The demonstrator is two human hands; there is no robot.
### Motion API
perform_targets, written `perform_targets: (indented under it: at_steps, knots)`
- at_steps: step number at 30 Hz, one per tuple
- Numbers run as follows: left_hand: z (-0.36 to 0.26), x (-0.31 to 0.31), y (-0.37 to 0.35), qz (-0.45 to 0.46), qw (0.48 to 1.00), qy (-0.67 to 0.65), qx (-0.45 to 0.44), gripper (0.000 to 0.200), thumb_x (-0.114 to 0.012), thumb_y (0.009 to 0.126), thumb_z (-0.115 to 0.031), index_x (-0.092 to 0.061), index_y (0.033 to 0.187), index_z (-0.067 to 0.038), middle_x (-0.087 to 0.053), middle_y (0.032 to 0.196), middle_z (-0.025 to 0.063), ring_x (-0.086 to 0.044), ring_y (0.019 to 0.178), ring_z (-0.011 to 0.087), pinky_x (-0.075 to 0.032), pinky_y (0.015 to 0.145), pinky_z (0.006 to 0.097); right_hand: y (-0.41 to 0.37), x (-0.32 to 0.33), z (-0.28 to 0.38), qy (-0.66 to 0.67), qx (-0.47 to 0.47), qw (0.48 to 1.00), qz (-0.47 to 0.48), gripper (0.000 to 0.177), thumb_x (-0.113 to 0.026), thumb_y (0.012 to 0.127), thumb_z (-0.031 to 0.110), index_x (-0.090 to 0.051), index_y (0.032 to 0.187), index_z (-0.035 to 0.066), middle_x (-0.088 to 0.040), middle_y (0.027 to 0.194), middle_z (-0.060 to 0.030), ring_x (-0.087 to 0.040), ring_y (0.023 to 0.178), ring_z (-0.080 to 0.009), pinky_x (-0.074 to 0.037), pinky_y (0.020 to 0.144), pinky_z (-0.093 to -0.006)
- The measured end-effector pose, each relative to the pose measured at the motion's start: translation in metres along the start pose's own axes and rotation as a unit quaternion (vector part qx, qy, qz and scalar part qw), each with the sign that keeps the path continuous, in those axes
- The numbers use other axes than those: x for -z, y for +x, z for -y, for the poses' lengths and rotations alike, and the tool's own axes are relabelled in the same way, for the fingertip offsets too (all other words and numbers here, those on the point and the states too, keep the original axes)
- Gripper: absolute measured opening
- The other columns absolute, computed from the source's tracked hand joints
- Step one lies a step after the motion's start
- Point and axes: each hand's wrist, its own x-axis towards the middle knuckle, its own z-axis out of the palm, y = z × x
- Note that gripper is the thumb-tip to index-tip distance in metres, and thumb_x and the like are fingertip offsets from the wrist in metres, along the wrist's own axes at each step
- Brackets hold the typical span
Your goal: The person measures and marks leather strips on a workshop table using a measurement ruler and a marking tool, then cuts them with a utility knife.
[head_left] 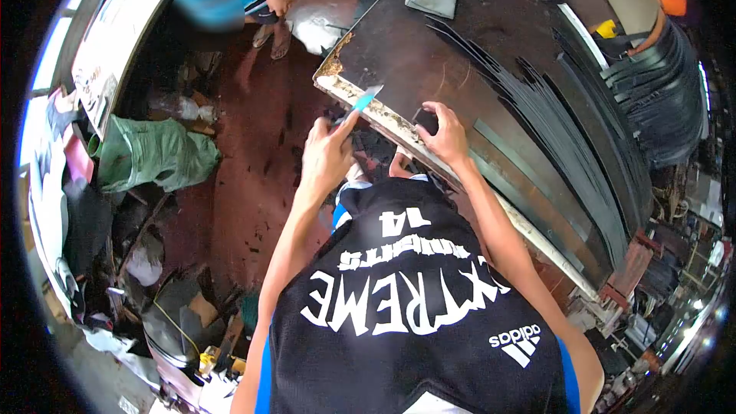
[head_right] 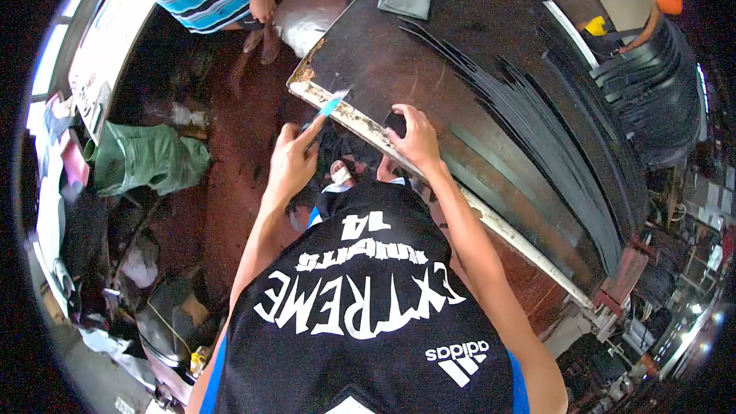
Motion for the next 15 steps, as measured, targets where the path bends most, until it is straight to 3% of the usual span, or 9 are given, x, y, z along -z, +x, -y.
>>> perform_targets:
  at_steps: [3,4,7,9,11,13,15]
  knots:
    - [0.005,-0.047,0.052,-0.070,0.994,0.020,-0.079,0.061,-0.061,0.080,-0.004,-0.057,0.139,-0.021,-0.051,0.096,0.0221,-0.055,0.095,0.0396,-0.048,0.084,0.0468,-0.004,0.007,0.007,-0.060,-0.004,0.998,0.009,0.061,-0.078,0.077,0.021,-0.054,0.132,0.010,-0.063,0.120,-0.0121,-0.061,0.109,-0.0328,-0.050,0.095,-0.0425]
    - [0.005,-0.060,0.070,-0.083,0.993,0.009,-0.085,0.062,-0.060,0.084,-0.003,-0.054,0.143,-0.021,-0.052,0.103,0.0232,-0.054,0.097,0.0403,-0.048,0.086,0.0475,-0.008,0.013,0.011,-0.087,-0.023,0.996,0.026,0.066,-0.079,0.077,0.024,-0.054,0.135,0.009,-0.061,0.124,-0.0115,-0.061,0.110,-0.0330,-0.049,0.096,-0.0420]
    - [0.013,-0.097,0.115,-0.109,0.985,0.079,-0.109,0.065,-0.062,0.084,-0.006,-0.049,0.145,-0.022,-0.050,0.104,0.0249,-0.054,0.095,0.0415,-0.047,0.080,0.0505,-0.030,0.027,0.009,-0.167,-0.042,0.985,-0.002,0.066,-0.081,0.075,0.028,-0.057,0.133,0.008,-0.062,0.124,-0.0092,-0.060,0.111,-0.0320,-0.049,0.096,-0.0411]
    - [0.013,-0.102,0.130,-0.089,0.984,0.112,-0.106,0.062,-0.065,0.085,-0.012,-0.049,0.144,-0.022,-0.050,0.107,0.0240,-0.054,0.097,0.0402,-0.047,0.079,0.0507,-0.047,0.034,0.004,-0.173,-0.077,0.982,-0.020,0.059,-0.081,0.075,0.029,-0.063,0.126,0.007,-0.061,0.125,-0.0075,-0.060,0.111,-0.0310,-0.049,0.096,-0.0405]
    - [0.010,-0.100,0.135,-0.064,0.982,0.141,-0.107,0.060,-0.071,0.086,-0.021,-0.051,0.142,-0.019,-0.051,0.113,0.0202,-0.052,0.103,0.0375,-0.045,0.086,0.0488,-0.062,0.040,-0.004,-0.177,-0.093,0.980,-0.024,0.048,-0.080,0.076,0.027,-0.068,0.119,0.007,-0.062,0.125,-0.0072,-0.061,0.110,-0.0308,-0.049,0.096,-0.0405]
    - [0.001,-0.093,0.131,-0.120,0.963,0.192,-0.150,0.059,-0.073,0.083,-0.025,-0.053,0.138,-0.018,-0.053,0.123,0.0202,-0.052,0.111,0.0370,-0.045,0.086,0.0478,-0.070,0.041,-0.008,-0.160,-0.093,0.982,-0.047,0.044,-0.079,0.077,0.025,-0.070,0.116,0.007,-0.062,0.125,-0.0073,-0.061,0.110,-0.0312,-0.049,0.096,-0.0412]
    - [-0.016,-0.081,0.118,-0.123,0.962,0.158,-0.187,0.058,-0.074,0.082,-0.026,-0.056,0.137,-0.017,-0.052,0.131,0.0177,-0.051,0.117,0.0372,-0.043,0.092,0.0488,-0.073,0.042,-0.008,-0.144,-0.091,0.983,-0.067,0.040,-0.078,0.078,0.024,-0.071,0.114,0.007,-0.062,0.124,-0.0074,-0.061,0.110,-0.0317,-0.049,0.096,-0.0418]
